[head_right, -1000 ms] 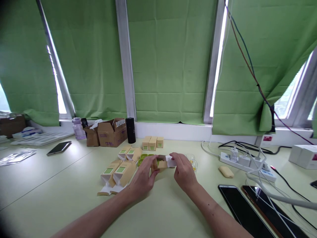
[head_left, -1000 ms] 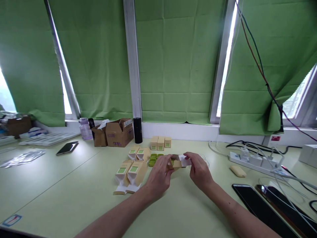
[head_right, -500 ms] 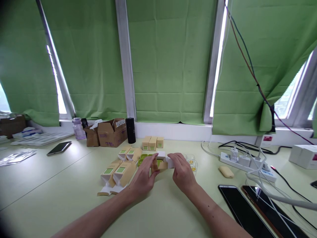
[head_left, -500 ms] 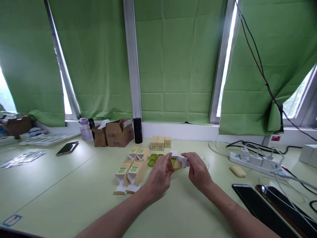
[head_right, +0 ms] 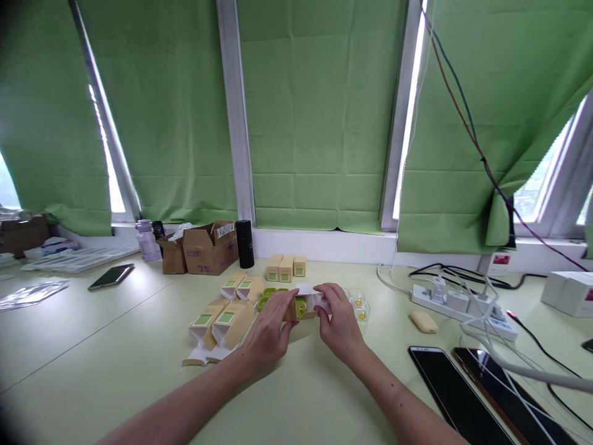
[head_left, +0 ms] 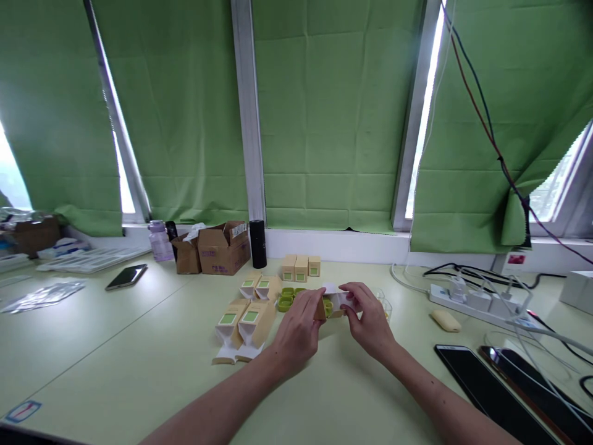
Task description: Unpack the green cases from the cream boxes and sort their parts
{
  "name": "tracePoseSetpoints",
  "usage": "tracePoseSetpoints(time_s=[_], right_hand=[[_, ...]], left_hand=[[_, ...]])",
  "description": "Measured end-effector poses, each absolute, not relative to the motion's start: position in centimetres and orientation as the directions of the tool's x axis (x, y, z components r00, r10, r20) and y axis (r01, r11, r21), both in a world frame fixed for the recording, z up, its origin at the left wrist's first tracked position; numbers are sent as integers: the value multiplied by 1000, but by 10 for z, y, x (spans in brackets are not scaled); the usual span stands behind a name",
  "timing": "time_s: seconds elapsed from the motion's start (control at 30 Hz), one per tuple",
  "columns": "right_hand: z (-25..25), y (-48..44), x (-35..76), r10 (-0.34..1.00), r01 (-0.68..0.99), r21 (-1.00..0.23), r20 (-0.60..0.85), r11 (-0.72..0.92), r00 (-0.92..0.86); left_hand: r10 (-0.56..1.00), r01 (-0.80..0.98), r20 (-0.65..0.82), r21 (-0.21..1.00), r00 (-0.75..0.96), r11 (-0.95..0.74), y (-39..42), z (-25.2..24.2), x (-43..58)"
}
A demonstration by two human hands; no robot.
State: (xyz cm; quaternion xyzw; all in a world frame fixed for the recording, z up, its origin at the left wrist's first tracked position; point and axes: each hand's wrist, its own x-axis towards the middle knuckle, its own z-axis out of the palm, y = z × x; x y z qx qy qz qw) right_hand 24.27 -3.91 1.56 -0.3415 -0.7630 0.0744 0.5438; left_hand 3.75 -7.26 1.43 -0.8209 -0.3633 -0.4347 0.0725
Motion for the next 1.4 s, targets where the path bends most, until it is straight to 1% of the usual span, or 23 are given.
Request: tracePoseSetpoints(time_s=[0.17,0.3,0.53,0.6,0.67,0.83,0.93,1.03,1.13,1.23,1.3,1.4], right_hand=[[20,-44,245,560,354,-470,798,809,-220],[23,-46,246,559,285,-491,787,823,-262],[28,-45,248,605,262,-548,753,794,-257],[28,-45,248,603,274,-539,745,796,-285],[25,-46,248,572,308,-488,751,817,-329],[16,-47,244,430,392,-267,797,880,-424],[14,-49,241,417,426,-224,796,876,-438],[16,-51,239,463,422,-286,785,860,-412],[19,-52,237,543,399,-408,776,821,-323],[20,-52,233,622,388,-516,748,764,-232],[19,-53,229,658,388,-558,726,734,-200],[13,-54,224,680,403,-579,712,709,-174]], left_hand=[[541,645,779,240,318,-725,-70,13,36],[549,637,783,270,291,-722,-67,12,35],[568,637,769,287,292,-716,-66,11,34],[572,637,766,289,293,-714,-67,11,34],[572,639,768,291,287,-712,-67,11,34],[552,645,779,261,299,-718,-66,11,32],[557,657,776,256,298,-709,-66,9,31],[557,670,774,243,302,-701,-66,10,31],[548,679,773,216,319,-701,-68,12,33],[527,687,767,158,367,-709,-70,14,35],[508,695,761,106,403,-711,-72,14,36],[483,705,749,30,454,-709,-74,12,37]])
